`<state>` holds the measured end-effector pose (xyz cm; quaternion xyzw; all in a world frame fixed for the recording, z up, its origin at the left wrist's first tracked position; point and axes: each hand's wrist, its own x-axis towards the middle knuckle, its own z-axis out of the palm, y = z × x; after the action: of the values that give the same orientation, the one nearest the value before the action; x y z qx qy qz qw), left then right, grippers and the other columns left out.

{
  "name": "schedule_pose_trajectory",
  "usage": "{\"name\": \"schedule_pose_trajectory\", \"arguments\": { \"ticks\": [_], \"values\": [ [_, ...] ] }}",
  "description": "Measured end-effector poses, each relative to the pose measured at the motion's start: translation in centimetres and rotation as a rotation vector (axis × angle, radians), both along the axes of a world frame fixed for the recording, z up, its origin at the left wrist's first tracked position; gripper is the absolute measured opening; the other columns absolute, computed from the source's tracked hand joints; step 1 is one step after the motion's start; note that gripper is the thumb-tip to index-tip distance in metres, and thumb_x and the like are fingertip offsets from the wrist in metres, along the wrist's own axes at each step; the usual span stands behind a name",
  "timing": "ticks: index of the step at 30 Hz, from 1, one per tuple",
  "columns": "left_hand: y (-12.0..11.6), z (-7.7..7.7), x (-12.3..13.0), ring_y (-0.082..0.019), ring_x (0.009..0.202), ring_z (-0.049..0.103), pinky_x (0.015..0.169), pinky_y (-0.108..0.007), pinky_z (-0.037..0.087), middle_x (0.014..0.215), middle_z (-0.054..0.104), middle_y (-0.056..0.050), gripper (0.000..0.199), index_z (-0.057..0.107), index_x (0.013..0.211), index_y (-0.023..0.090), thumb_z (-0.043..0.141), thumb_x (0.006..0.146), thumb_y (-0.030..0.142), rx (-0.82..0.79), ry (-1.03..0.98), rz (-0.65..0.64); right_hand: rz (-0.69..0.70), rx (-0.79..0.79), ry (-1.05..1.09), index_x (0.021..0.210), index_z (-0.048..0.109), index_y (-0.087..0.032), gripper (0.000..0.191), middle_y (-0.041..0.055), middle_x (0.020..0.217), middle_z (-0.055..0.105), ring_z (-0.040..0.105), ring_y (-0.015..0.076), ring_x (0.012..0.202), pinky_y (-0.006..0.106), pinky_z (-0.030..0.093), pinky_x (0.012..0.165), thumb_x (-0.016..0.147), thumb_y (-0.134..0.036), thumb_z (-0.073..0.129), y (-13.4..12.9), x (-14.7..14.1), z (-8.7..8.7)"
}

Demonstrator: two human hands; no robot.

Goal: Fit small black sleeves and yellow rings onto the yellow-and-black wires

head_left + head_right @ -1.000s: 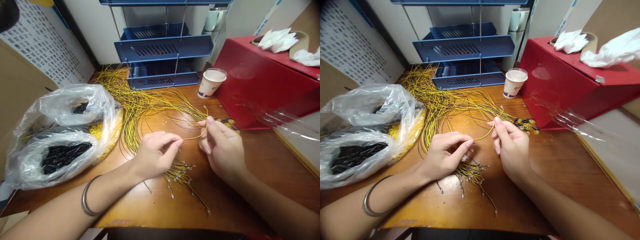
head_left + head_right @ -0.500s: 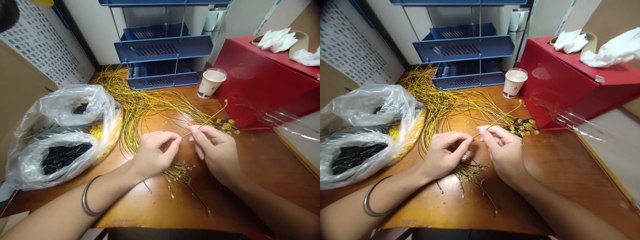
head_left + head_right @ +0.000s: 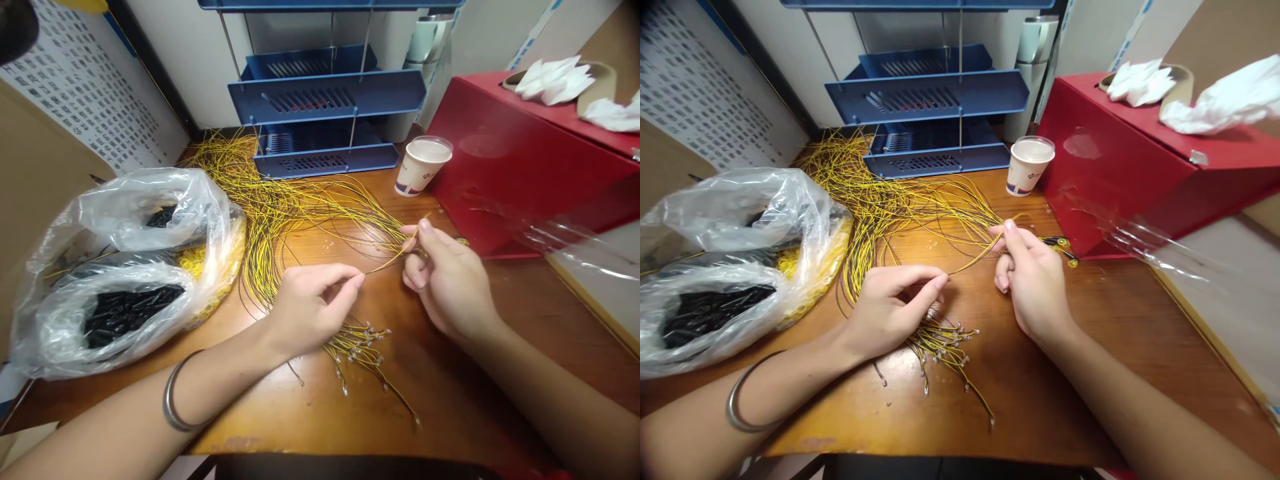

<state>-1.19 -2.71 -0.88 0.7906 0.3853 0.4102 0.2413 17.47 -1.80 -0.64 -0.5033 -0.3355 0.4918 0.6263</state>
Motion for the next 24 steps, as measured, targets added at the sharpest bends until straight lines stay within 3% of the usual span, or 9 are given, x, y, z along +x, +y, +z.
{"name": "schedule_pose_trajectory", "arguments": {
  "ticks": [9, 16, 20, 24],
  "values": [
    [0.1, 0.1, 0.0, -0.006, 0.049, 0.054, 0.052, -0.018, 0.041, 0.064, 0.07, 0.002, 0.015, 0.073, 0.081, 0.014, 0.062, 0.089, 0.019, -0.003, 0.018, 0.031, 0.182, -0.017, 0.083, 0.097, 0.07, -0.016, 0.055, 0.0049, 0.084, 0.067, 0.044, 0.0064, 0.035, 0.026, 0.031, 0.032, 0.085, -0.067, 0.053, -0.9, -0.6, 0.5],
    [0.0, 0.2, 0.1, -0.008, 0.05, 0.055, 0.05, -0.018, 0.04, 0.064, 0.07, 0.001, 0.017, 0.074, 0.082, 0.015, 0.06, 0.09, 0.021, -0.038, 0.034, 0.032, 0.263, -0.06, -0.085, 0.099, 0.066, -0.016, 0.04, 0.0034, 0.083, 0.069, 0.049, 0.008, 0.036, 0.025, 0.036, 0.033, 0.083, -0.053, 0.065, -1.5, -0.9, 0.3],
    [0.0, 0.2, 0.1, -0.007, 0.048, 0.053, 0.052, -0.019, 0.041, 0.059, 0.067, 0.002, 0.016, 0.073, 0.081, 0.015, 0.061, 0.089, 0.02, -0.011, 0.025, 0.006, 0.272, 0.056, -0.231, 0.087, 0.071, -0.017, 0.04, 0.0016, 0.064, 0.063, 0.049, 0.0088, 0.04, 0.025, 0.038, 0.04, 0.088, -0.055, 0.059, -2.1, -1.1, 0.5],
    [-0.1, 0.2, 0.1, -0.008, 0.051, 0.056, 0.057, -0.022, 0.042, 0.063, 0.071, 0.002, 0.015, 0.073, 0.081, 0.016, 0.062, 0.089, 0.021, 0.013, 0.042, 0.019, 0.229, 0.203, -0.309, 0.077, 0.071, -0.018, 0.04, 0.0029, 0.06, 0.062, 0.05, 0.0093, 0.044, 0.025, 0.038, 0.046, 0.091, -0.053, 0.057, -2.2, -0.9, 0.8]
  ]
}}
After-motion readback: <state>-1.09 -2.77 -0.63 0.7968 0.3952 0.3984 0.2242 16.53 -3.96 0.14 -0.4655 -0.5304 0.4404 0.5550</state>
